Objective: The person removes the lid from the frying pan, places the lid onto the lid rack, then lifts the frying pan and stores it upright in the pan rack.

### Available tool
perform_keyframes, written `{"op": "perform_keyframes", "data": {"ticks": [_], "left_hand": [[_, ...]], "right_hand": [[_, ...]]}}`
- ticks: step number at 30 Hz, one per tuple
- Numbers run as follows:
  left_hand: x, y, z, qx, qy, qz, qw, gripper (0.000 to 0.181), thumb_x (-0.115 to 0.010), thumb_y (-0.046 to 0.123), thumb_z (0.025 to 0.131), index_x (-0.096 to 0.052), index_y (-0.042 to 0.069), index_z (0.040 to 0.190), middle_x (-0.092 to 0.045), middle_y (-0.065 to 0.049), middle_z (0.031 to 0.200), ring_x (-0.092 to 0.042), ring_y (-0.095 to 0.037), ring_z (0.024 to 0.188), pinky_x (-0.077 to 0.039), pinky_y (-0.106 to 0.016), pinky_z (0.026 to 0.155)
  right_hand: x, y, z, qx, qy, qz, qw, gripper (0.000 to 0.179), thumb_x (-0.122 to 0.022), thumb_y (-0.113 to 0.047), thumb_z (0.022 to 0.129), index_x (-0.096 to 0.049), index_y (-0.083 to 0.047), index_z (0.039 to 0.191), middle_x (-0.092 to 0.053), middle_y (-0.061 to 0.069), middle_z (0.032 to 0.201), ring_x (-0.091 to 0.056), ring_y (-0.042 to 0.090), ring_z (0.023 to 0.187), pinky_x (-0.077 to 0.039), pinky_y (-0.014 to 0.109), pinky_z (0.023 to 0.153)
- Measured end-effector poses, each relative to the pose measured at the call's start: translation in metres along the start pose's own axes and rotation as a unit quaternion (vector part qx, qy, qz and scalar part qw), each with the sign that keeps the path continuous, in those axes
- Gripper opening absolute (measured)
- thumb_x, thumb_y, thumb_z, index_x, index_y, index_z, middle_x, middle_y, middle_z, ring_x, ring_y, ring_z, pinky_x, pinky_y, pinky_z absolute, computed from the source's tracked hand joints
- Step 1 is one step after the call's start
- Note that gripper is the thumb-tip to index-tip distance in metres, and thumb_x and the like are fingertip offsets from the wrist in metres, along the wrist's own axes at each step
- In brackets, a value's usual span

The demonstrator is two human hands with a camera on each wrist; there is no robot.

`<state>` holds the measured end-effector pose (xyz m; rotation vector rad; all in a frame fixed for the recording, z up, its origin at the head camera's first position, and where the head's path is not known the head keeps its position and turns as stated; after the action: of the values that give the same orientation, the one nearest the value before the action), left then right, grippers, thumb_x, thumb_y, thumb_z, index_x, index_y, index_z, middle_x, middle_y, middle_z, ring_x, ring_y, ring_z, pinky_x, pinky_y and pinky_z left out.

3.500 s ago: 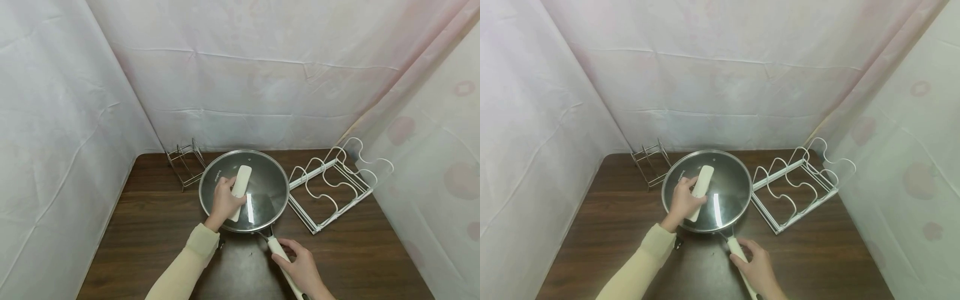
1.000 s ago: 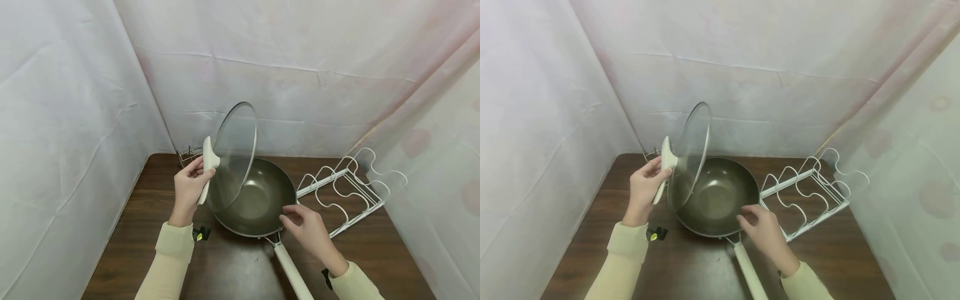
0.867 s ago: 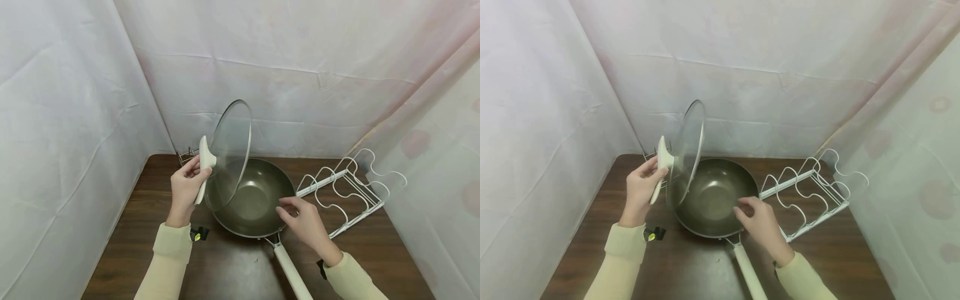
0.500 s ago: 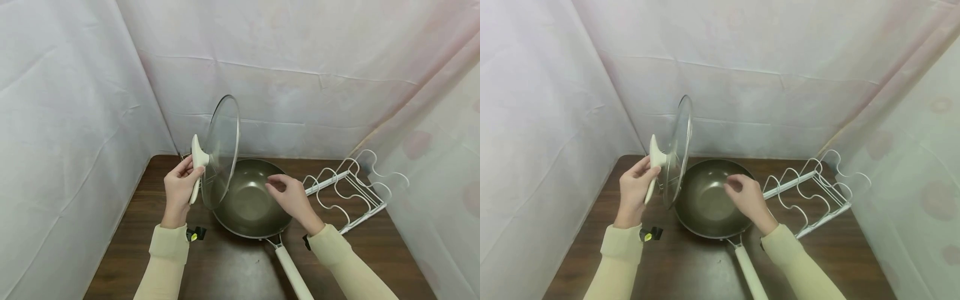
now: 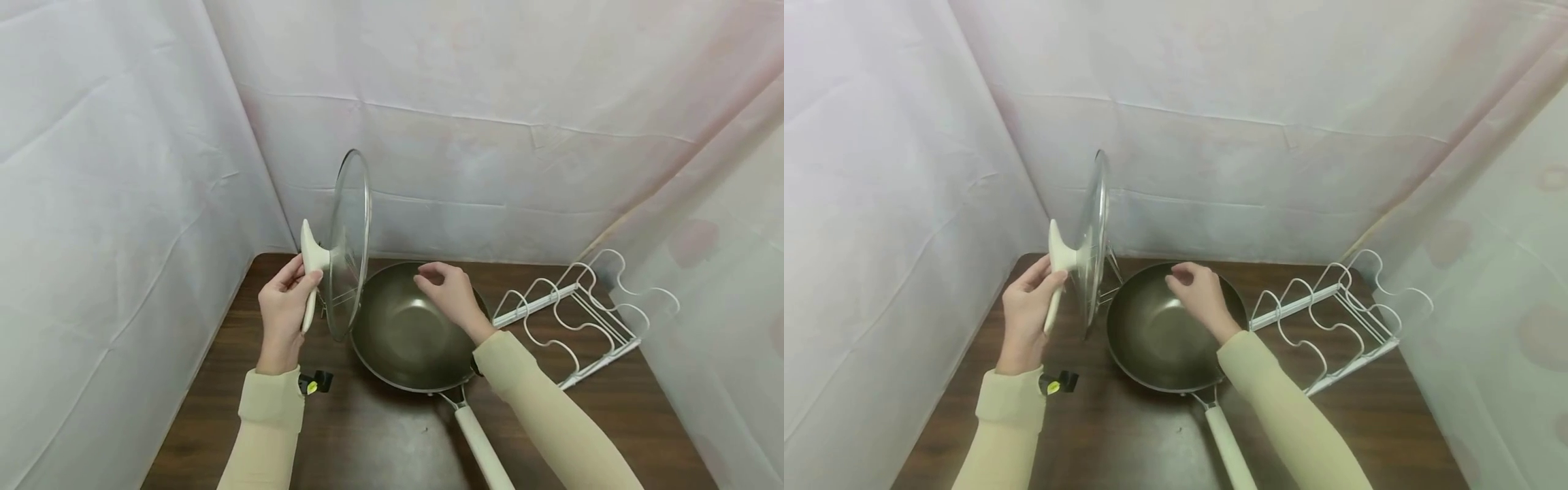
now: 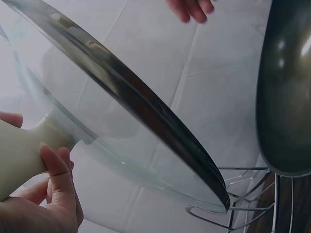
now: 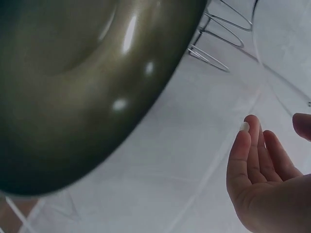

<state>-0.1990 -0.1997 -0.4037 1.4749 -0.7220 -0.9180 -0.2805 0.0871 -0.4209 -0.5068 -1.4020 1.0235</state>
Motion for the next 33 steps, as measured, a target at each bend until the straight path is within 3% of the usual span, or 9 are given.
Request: {"op": "perform_keyframes", "data": {"ticks": [6, 19, 33], "left_hand": [[0.003, -0.001, 0.003, 0.010, 0.028, -0.022, 0.9993, 0.046, -0.078, 0.012, 0.091, -0.068, 0.009, 0.136, -0.070, 0.006, 0.106, -0.066, -0.007, 0.095, -0.058, -0.013, 0.079], [0.003, -0.013, 0.007, 0.011, 0.042, -0.062, 0.9972, 0.046, -0.077, 0.008, 0.091, -0.067, 0.004, 0.135, -0.072, 0.011, 0.094, -0.063, -0.004, 0.081, -0.057, -0.014, 0.070], [0.001, -0.030, 0.015, 0.036, 0.050, -0.065, 0.9960, 0.046, -0.077, 0.013, 0.090, -0.068, 0.007, 0.136, -0.070, 0.012, 0.093, -0.064, -0.003, 0.078, -0.058, -0.016, 0.073]], "right_hand": [[-0.019, 0.004, 0.025, -0.021, -0.016, 0.030, 0.9992, 0.035, -0.065, -0.030, 0.101, -0.070, -0.007, 0.127, -0.073, 0.013, 0.125, -0.069, 0.030, 0.116, -0.057, 0.046, 0.100], [-0.049, 0.021, 0.060, -0.047, -0.015, 0.082, 0.9954, 0.035, -0.066, -0.035, 0.101, -0.071, -0.010, 0.124, -0.071, 0.011, 0.127, -0.065, 0.029, 0.122, -0.054, 0.048, 0.104], [-0.078, 0.022, 0.087, -0.051, -0.029, 0.077, 0.9953, 0.042, -0.064, -0.035, 0.102, -0.066, -0.008, 0.133, -0.069, 0.013, 0.131, -0.065, 0.031, 0.122, -0.055, 0.049, 0.102]]}}
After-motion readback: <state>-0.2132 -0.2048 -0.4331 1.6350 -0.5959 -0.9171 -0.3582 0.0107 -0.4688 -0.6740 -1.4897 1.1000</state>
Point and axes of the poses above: each hand's wrist, its own z-axis towards the middle knuckle, its own x-axis out of the back of the hand, y = z × x, the point moved 3 cm from there along z, towards the middle knuckle
